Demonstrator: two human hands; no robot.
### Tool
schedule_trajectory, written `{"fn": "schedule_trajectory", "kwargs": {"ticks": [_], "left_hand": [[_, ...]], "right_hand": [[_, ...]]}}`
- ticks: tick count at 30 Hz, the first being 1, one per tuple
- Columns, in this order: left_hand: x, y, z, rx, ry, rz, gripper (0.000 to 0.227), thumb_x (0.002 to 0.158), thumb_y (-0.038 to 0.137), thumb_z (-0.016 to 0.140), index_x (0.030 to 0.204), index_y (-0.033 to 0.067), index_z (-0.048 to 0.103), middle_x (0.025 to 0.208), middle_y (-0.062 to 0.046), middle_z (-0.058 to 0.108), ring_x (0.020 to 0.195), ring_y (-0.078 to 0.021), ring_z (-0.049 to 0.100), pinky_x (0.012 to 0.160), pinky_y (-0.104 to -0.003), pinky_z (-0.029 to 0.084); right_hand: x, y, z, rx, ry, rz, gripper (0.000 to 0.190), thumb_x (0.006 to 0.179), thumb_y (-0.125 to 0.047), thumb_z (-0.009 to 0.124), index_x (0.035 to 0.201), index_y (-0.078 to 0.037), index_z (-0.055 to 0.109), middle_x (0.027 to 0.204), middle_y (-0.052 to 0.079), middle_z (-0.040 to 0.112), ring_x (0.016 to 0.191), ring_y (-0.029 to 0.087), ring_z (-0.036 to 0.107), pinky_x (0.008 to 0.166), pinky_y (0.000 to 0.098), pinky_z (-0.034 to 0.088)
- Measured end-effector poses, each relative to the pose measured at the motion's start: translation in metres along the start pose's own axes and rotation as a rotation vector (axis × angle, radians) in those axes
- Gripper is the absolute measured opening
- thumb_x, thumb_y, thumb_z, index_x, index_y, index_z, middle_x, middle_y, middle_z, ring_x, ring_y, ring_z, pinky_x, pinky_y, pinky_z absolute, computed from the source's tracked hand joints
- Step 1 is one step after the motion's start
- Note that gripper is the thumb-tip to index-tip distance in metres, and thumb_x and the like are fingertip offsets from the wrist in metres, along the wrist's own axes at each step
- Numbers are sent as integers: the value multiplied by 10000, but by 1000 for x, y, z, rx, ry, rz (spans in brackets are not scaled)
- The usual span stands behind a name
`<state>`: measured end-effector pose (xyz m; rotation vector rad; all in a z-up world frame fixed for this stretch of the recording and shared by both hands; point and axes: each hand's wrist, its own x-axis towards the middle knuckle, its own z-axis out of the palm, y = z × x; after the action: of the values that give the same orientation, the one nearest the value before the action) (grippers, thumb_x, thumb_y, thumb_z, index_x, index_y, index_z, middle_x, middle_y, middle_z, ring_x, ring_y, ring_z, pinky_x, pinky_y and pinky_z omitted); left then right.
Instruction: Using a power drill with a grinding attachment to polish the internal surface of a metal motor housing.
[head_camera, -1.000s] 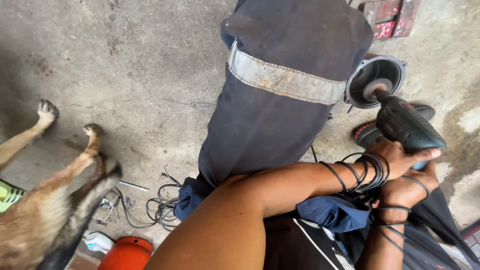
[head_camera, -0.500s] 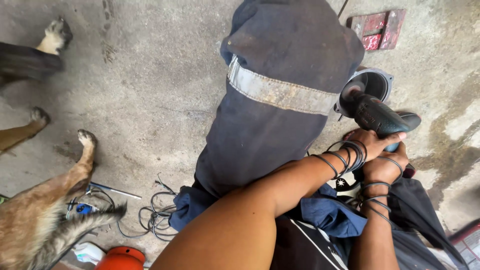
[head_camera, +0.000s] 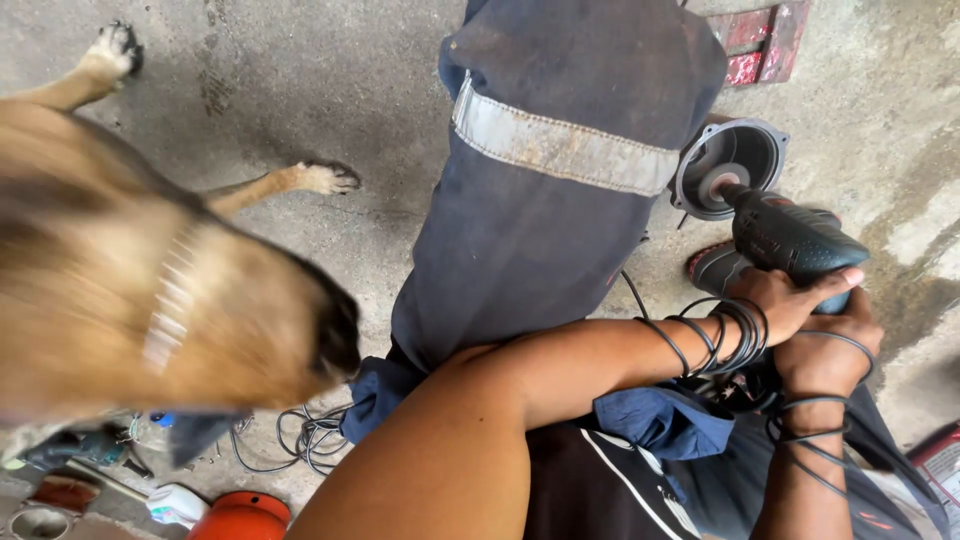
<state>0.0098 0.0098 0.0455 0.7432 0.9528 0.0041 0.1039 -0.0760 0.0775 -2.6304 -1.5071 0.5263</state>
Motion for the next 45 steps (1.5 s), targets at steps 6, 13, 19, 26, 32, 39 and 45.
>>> {"fn": "schedule_trajectory", "kwargs": {"ticks": [6,13,19,26,32,39,45], "left_hand": [[35,-20,0,-214,7,49,1102,607,805,330,1249,-16,688,1082,-256,744,935,-373,715,813,-410,544],[47,-13,-43,55,10,-64,1161,577,842,161,1260,94,727,1171,-136,779,1064,-320,733,975,-376,482],[54,-18,-33,113,7,-60,1220,540,839,128,1244,44,728,1143,-178,781,1001,-332,756,888,-380,546],[11,6,-4,-151,58,-58,1120,598,800,259,1152,-57,721,1056,-267,750,951,-398,730,841,-425,556],[-27,25,-3,-136,67,-32,1030,653,757,292,1105,-57,735,1015,-259,756,916,-393,737,811,-419,566],[-35,28,-6,-72,65,-60,1040,645,762,275,1096,-57,733,1006,-272,750,899,-408,735,786,-426,569],[-12,14,-24,8,81,-115,1097,579,800,241,981,-85,749,872,-263,753,761,-391,735,646,-421,569]], "right_hand": [[24,5,19,-56,-35,44,303,996,22,796,1240,159,681,959,302,722,742,381,684,605,468,542],[53,10,58,-27,-106,78,301,963,-72,785,1186,96,672,942,261,721,762,415,691,676,471,534],[50,24,62,-60,-37,-3,267,1004,-81,819,1112,115,674,906,273,718,702,403,674,632,481,530],[30,7,-2,10,-142,2,142,1040,48,735,1131,146,685,895,258,692,689,306,590,601,436,491],[10,8,-18,-109,-67,-38,283,1140,-65,784,1131,202,691,888,307,695,654,333,585,589,460,484],[2,3,-16,-64,-55,32,272,1142,-56,778,1133,204,697,922,309,716,701,326,634,592,444,505],[16,-5,15,142,-89,36,120,1075,35,673,1091,151,643,862,252,664,700,289,552,636,442,479]]}}
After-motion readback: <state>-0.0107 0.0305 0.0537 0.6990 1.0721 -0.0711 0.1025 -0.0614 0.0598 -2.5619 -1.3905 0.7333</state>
